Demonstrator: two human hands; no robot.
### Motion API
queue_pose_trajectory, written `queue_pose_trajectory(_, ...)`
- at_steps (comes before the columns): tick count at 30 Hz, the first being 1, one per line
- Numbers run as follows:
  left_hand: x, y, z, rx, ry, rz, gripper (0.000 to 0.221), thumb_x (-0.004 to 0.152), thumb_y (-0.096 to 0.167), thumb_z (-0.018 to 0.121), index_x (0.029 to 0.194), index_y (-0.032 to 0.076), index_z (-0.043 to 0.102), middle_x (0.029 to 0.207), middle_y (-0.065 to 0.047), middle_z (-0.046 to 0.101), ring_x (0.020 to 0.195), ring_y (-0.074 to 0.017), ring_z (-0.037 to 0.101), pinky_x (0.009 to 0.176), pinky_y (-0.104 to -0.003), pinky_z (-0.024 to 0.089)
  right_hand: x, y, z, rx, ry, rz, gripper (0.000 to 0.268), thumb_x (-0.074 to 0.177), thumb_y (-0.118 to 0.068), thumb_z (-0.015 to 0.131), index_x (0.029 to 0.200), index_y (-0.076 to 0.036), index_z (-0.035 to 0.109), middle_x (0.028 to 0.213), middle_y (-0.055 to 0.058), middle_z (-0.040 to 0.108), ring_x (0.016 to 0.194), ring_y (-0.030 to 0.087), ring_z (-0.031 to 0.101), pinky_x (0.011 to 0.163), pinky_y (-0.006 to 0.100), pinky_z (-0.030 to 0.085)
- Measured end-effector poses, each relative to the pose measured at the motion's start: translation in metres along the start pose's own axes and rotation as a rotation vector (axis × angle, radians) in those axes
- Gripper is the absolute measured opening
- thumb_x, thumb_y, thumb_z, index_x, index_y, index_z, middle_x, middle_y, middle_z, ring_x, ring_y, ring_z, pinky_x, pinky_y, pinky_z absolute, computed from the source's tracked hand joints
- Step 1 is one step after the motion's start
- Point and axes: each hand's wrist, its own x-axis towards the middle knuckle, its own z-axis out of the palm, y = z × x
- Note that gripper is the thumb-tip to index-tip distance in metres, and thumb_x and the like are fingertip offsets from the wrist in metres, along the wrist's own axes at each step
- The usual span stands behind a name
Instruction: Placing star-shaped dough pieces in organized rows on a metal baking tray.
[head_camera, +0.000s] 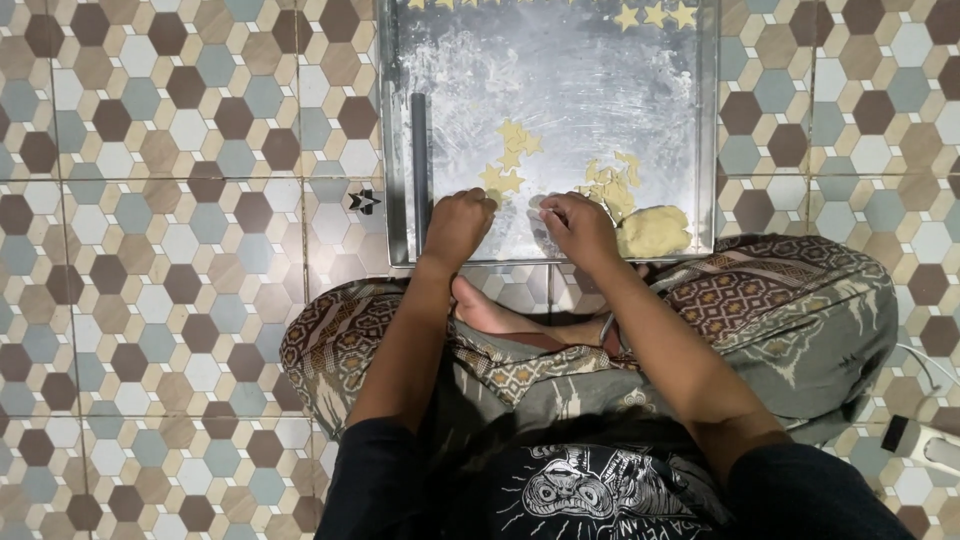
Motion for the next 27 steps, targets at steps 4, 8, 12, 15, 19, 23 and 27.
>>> queue_pose_trajectory(4,0.001,0.000,-0.004,-0.091,0.012,-0.027,0.012,0.090,0.006,0.071,0.080,0.012,0.072,0.072,-0.002,0.065,0.065,-0.0199,0.068,0.057,-0.033,0.053,0.000,-0.001,0.000,-0.007,-0.013,0.000,0.014,0.096,-0.017,0.070,0.107,-0.012,0.076,0.088,0.017,0.070,0.089,0.039,0.070,0.078,0.048,0.055)
queue_pose_trajectory(8,0.006,-0.001,0.003,-0.071,0.018,-0.012,0.015,0.090,0.006,0.070,0.076,0.011,0.069,0.071,-0.003,0.063,0.064,-0.0198,0.067,0.056,-0.032,0.052,0.001,0.001,0.000,-0.004,-0.003,-0.009,0.013,0.095,-0.016,0.070,0.106,-0.014,0.076,0.086,0.014,0.070,0.087,0.037,0.070,0.077,0.046,0.055)
queue_pose_trajectory(12,0.011,-0.004,0.017,0.051,0.015,0.048,0.014,0.087,0.009,0.072,0.075,0.014,0.068,0.072,0.000,0.064,0.063,-0.0170,0.067,0.055,-0.031,0.052,0.001,0.000,0.000,-0.003,-0.006,-0.011,0.013,0.095,-0.015,0.070,0.106,-0.013,0.076,0.087,0.016,0.070,0.088,0.039,0.070,0.077,0.047,0.055)
queue_pose_trajectory(15,0.012,-0.003,0.020,0.101,0.000,0.083,0.013,0.088,0.008,0.073,0.077,0.013,0.069,0.074,0.000,0.065,0.064,-0.0159,0.066,0.055,-0.030,0.051,0.000,0.003,0.001,-0.015,0.001,0.002,0.012,0.095,-0.016,0.070,0.106,-0.015,0.076,0.089,0.015,0.070,0.090,0.039,0.070,0.078,0.047,0.055)
queue_pose_trajectory(19,0.011,-0.003,0.012,0.021,0.012,0.016,0.009,0.086,0.009,0.073,0.079,0.013,0.068,0.074,-0.002,0.064,0.064,-0.0188,0.068,0.055,-0.032,0.053,0.002,0.003,0.000,-0.006,0.010,0.006,0.012,0.095,-0.016,0.071,0.105,-0.015,0.077,0.089,0.016,0.070,0.090,0.039,0.070,0.077,0.047,0.055)
queue_pose_trajectory(23,0.005,-0.002,-0.015,-0.337,0.058,-0.199,0.006,0.087,0.008,0.071,0.083,0.011,0.068,0.072,-0.004,0.061,0.066,-0.0244,0.069,0.057,-0.036,0.053,0.001,0.001,-0.002,0.019,0.010,0.015,0.011,0.095,-0.016,0.070,0.103,-0.014,0.077,0.089,0.016,0.070,0.090,0.039,0.070,0.076,0.047,0.055)
queue_pose_trajectory(27,-0.002,-0.001,-0.023,-0.600,0.059,-0.336,0.003,0.090,0.012,0.069,0.090,0.009,0.070,0.076,-0.008,0.063,0.071,-0.0274,0.069,0.061,-0.039,0.054,0.001,0.001,0.000,0.039,0.018,0.018,0.010,0.095,-0.017,0.071,0.103,-0.014,0.077,0.088,0.016,0.070,0.089,0.039,0.070,0.076,0.046,0.055)
